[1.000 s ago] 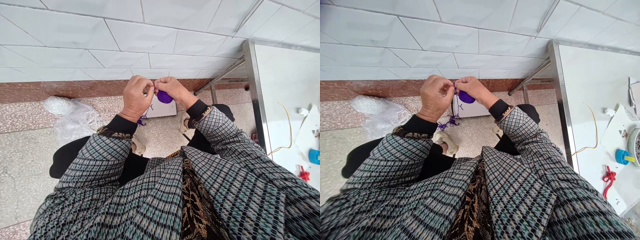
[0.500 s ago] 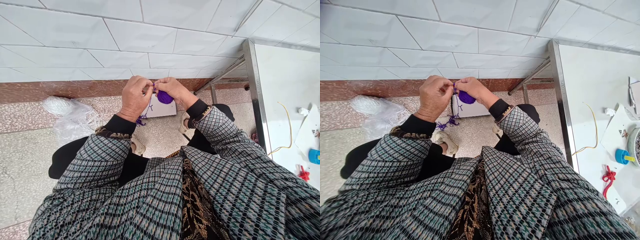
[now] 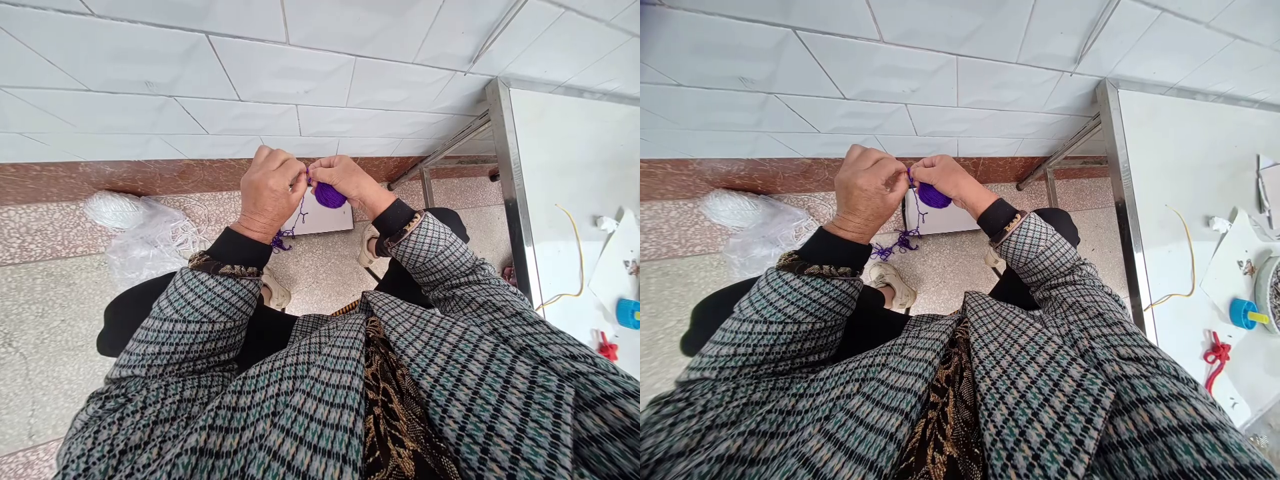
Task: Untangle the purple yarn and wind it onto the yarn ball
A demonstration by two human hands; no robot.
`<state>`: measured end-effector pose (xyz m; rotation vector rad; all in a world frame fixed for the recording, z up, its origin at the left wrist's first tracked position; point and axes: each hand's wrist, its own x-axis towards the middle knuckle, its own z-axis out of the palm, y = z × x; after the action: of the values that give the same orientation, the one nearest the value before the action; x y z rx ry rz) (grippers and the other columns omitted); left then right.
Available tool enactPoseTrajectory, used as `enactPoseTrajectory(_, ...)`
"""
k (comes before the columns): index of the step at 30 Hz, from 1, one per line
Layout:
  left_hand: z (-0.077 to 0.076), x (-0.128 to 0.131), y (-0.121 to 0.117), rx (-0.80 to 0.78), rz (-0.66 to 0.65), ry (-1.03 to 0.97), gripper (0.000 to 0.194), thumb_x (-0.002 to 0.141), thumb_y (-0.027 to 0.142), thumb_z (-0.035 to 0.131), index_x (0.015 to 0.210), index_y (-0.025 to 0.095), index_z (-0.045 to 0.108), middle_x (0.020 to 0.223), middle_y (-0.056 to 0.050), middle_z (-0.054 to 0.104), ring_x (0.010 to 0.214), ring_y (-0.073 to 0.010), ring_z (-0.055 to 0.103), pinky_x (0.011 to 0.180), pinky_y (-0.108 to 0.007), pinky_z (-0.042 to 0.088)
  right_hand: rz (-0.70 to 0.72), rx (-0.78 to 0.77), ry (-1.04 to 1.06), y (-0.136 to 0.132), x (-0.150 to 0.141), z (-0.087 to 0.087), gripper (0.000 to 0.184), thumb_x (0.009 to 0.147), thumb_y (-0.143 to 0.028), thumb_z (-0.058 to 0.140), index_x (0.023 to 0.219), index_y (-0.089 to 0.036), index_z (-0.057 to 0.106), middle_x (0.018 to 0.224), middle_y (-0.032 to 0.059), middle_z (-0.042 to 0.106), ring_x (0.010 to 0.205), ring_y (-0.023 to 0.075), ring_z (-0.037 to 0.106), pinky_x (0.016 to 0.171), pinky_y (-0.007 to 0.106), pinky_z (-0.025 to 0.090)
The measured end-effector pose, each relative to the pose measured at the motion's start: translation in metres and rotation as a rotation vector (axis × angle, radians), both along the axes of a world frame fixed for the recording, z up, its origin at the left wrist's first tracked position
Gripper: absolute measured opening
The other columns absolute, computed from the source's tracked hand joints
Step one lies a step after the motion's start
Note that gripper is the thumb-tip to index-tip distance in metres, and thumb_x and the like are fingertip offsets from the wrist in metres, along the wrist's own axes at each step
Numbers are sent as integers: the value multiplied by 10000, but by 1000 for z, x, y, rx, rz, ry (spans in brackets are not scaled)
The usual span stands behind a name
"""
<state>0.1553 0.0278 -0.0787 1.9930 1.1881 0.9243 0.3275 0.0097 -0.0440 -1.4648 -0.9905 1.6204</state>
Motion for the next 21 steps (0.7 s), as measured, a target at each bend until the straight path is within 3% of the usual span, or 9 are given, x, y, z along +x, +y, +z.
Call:
enactPoseTrajectory(5, 5, 0, 6, -16, -2, 3, 243, 781, 36, 727, 723, 248, 622, 811, -36, 640, 1035, -283, 607, 1096, -493, 500, 31, 49, -35, 1, 4, -5, 305, 918, -36, 755, 654, -147, 651, 613, -37, 639, 595, 73, 565, 656, 177, 476)
enactPoseTrajectory(9, 10, -3, 7, -174, -1, -48, 231, 754, 27, 704, 709, 250, 661, 746, -18, 623, 915, -254, 614, 964, -424, 538, 79, 103, -109, 4, 6, -9, 271, 916, -39, 751, 694, -158, 650, 622, -36, 639, 609, 88, 548, 664, 190, 484)
enactPoseTrajectory(12, 6, -7, 7, -309, -11, -147, 144, 779, 103, 722, 738, 240, 704, 774, -13, 677, 821, -218, 620, 852, -364, 540, 121, 161, -210, 5, 7, -11, 240, 936, -46, 731, 746, -168, 651, 648, -30, 639, 630, 104, 552, 668, 208, 477)
enactPoseTrajectory(17, -5, -10, 9, -447, -28, -265, 53, 739, 253, 761, 746, 226, 716, 762, -17, 695, 746, -193, 589, 746, -322, 542, 127, 426, -431, 1, 8, -3, 197, 973, -13, 646, 861, -175, 649, 805, -17, 671, 785, 123, 597, 795, 221, 496)
enactPoseTrajectory(21, 3, -9, 7, -583, -17, -295, 28, 717, 214, 741, 729, 212, 717, 759, -20, 665, 752, -186, 605, 807, -347, 562, 278, 642, -651, -1, 13, 3, 232, 930, 58, 637, 895, -169, 671, 1003, 46, 730, 907, 158, 620, 924, 288, 512)
